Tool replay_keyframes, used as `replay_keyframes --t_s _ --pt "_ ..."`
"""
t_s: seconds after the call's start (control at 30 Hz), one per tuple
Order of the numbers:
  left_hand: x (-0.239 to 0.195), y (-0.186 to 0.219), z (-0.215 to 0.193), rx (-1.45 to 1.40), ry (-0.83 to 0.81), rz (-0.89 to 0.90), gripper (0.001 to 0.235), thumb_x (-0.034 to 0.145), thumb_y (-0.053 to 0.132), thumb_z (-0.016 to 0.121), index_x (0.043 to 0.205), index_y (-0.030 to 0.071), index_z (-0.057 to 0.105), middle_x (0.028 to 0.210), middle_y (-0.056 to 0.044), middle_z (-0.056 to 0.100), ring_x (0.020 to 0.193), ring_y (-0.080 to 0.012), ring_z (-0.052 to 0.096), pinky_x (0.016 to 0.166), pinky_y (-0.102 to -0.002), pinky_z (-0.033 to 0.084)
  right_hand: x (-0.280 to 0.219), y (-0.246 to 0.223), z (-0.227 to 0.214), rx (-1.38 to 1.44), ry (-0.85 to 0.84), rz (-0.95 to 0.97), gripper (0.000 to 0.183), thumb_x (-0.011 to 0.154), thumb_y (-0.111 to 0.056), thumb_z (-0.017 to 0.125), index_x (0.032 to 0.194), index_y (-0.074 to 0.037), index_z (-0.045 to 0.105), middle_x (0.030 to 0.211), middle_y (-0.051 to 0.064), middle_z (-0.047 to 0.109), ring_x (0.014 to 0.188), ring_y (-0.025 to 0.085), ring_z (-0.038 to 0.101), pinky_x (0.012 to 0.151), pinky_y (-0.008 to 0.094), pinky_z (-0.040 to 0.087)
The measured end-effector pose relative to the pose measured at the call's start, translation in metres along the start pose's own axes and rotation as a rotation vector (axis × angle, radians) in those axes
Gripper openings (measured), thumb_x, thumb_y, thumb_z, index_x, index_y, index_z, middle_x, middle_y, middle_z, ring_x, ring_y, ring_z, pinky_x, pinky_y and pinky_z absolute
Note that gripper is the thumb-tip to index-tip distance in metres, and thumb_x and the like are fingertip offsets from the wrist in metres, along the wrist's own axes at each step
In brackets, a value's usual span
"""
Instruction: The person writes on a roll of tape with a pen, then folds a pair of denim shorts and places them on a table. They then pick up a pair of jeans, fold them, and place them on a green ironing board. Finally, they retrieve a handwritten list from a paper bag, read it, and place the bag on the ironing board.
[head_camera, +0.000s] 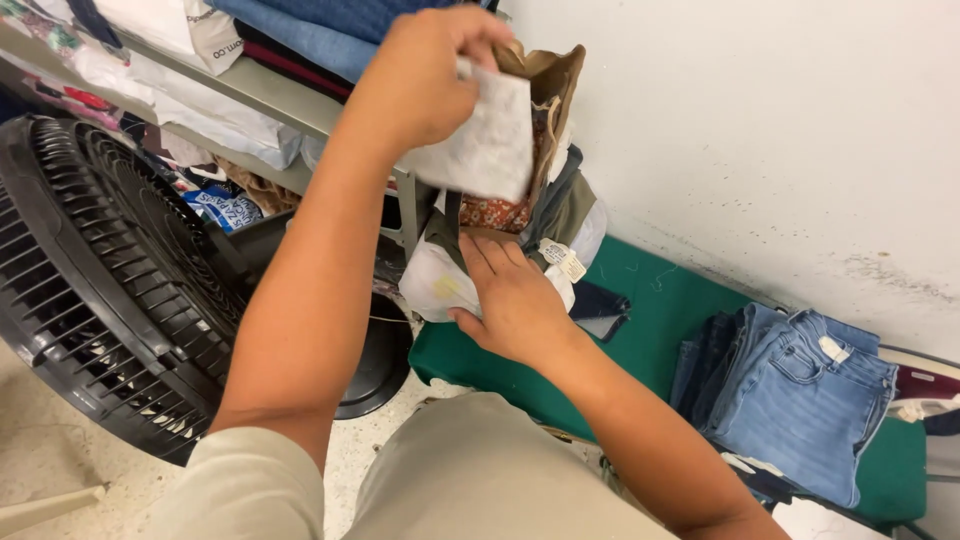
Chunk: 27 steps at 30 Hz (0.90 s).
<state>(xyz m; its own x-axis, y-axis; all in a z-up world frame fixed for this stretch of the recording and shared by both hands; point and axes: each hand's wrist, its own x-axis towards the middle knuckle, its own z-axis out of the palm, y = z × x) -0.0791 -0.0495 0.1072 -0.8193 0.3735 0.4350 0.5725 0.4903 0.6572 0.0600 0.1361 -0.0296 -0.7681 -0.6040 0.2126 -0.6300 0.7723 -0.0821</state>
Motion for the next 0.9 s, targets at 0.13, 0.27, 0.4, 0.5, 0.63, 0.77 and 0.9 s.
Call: replay_keyframes --t_s 0.13,0.27,0.4,0.5,0.63,0.77,0.9 --pt "-0.013 0.009 0.01 0.01 0.5 0.396 0.043 0.079 -0.017 0.046 0.094 0.01 0.076 0.066 0.003 0.065 0.061 -0.0109 0.064 0.064 -0.029 0.049 -0.003 0.001 0.002 0.005 0.009 0.019 0.092 0.088 -0.046 0.077 0.153 0.007 0.039 0.143 0.023 0.054 0.124 0.04 0.052 0.102 0.049 0.05" --pt "-0.026 0.045 0.029 0.355 0.008 -0.26 0.034 0.089 0.038 0.056 0.111 0.013 0.062 0.087 -0.002 0.068 0.069 -0.019 0.058 0.061 -0.036 0.053 -0.007 -0.003 -0.002 0.075 0.008 0.018 0.067 0.086 -0.037 0.076 0.138 -0.001 0.054 0.131 0.02 0.063 0.118 0.045 0.054 0.092 0.05 0.052" --pt "-0.028 -0.019 0.095 0.53 -0.3 -0.698 0.122 0.083 0.051 0.082 0.162 0.001 0.004 0.149 -0.019 0.042 0.111 -0.0378 0.067 0.079 -0.048 0.058 -0.013 -0.014 -0.002 0.066 0.054 0.168 0.061 0.075 -0.032 0.085 0.126 -0.006 0.064 0.109 0.016 0.062 0.097 0.039 0.055 0.072 0.047 0.053" --pt "-0.057 -0.047 0.084 0.275 0.002 -0.48 0.032 0.094 0.022 0.062 0.115 -0.001 0.068 0.087 -0.017 0.071 0.084 -0.0419 0.075 0.07 -0.058 0.06 -0.007 -0.036 -0.057 0.202 -0.21 0.539 0.085 0.09 -0.03 0.063 0.158 0.009 0.029 0.148 0.033 0.047 0.133 0.047 0.049 0.101 0.057 0.047" --pt "-0.093 -0.07 0.095 0.163 -0.004 -0.474 0.022 0.093 0.025 0.056 0.082 0.01 0.069 0.069 -0.016 0.067 0.076 -0.0448 0.072 0.063 -0.053 0.058 -0.019 0.005 -0.066 0.344 -0.281 0.752 0.085 0.092 -0.031 0.055 0.161 0.008 0.023 0.155 0.037 0.039 0.137 0.052 0.047 0.11 0.062 0.041" --pt "-0.115 -0.033 0.107 0.181 -0.084 -0.279 0.019 0.092 0.022 0.056 0.081 0.01 0.067 0.067 -0.018 0.066 0.071 -0.0416 0.07 0.062 -0.05 0.056 0.007 0.021 -0.084 0.265 -0.193 0.756 0.073 0.096 -0.035 0.049 0.156 0.004 0.036 0.137 0.027 0.061 0.125 0.046 0.06 0.101 0.057 0.05" --pt "-0.126 -0.017 0.108 0.166 0.049 -0.207 0.023 0.091 0.018 0.06 0.07 0.009 0.059 0.052 -0.012 0.054 0.051 -0.03 0.062 0.046 -0.039 0.049 0.074 0.076 -0.031 0.175 0.002 0.733 0.092 0.093 -0.032 0.075 0.152 0.017 0.025 0.131 0.037 0.058 0.123 0.051 0.062 0.102 0.056 0.054"
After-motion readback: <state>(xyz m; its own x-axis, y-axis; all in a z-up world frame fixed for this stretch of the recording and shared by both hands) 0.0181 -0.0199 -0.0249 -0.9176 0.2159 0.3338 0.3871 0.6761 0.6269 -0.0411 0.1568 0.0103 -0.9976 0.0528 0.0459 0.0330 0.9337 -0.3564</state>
